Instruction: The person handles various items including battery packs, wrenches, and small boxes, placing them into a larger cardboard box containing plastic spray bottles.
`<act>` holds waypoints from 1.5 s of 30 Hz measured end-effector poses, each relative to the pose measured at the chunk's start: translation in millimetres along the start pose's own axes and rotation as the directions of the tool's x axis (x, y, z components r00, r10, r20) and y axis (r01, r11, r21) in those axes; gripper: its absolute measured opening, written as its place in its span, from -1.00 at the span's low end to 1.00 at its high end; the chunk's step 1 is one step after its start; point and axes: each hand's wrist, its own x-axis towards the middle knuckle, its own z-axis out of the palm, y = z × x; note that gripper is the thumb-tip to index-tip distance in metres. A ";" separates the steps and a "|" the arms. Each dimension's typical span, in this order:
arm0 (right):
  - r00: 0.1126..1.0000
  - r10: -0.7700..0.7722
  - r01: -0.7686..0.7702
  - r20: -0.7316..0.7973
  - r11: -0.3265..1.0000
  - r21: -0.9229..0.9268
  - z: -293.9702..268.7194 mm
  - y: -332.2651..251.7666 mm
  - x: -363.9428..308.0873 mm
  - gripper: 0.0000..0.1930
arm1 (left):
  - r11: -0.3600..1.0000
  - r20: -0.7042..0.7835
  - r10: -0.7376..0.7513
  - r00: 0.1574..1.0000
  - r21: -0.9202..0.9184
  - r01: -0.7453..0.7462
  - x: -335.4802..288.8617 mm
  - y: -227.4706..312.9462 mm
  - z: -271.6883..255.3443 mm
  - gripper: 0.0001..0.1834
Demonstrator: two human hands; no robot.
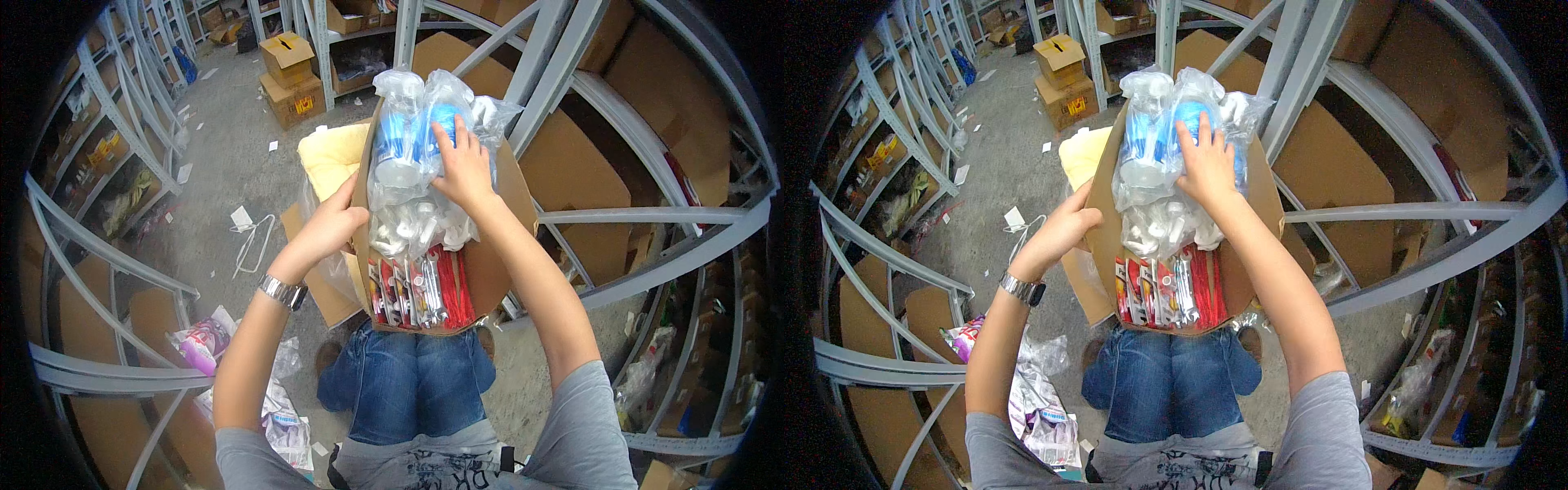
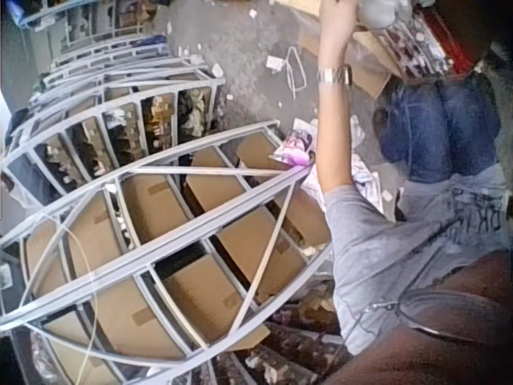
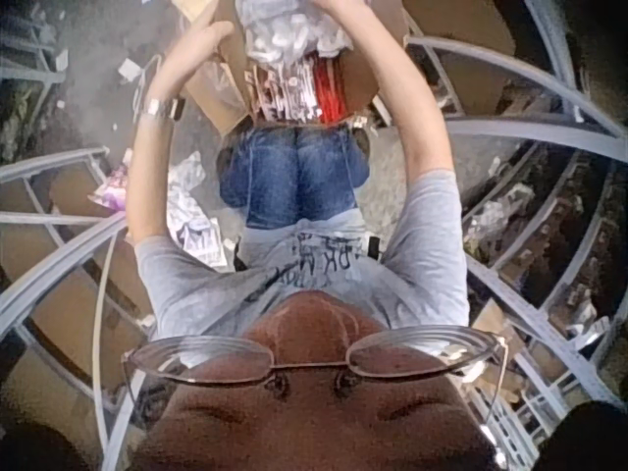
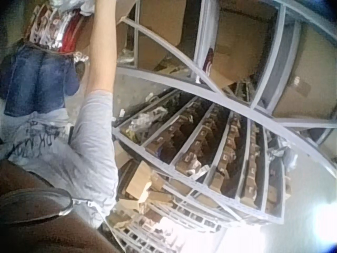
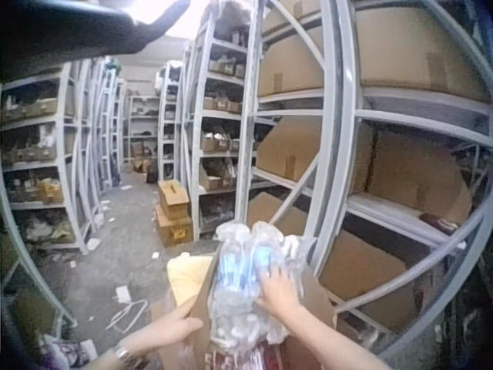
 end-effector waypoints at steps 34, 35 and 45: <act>0.989 -0.144 0.145 -0.023 0.980 0.133 -23.4 8.0 -40.7 -0.29 | 0.996 0.024 -0.073 0.997 0.059 0.071 -2.0 16.9 1.5 -0.22; 0.987 -0.162 0.160 0.004 0.981 0.107 -23.1 9.6 -39.3 -0.28 | 0.996 0.020 -0.072 0.997 0.061 0.071 -1.9 17.8 1.4 -0.22; 0.970 -0.162 0.163 0.183 0.987 0.007 -26.3 8.8 -1.1 -0.23 | 0.996 0.028 0.026 0.999 0.086 -0.028 6.3 2.4 -2.7 -0.21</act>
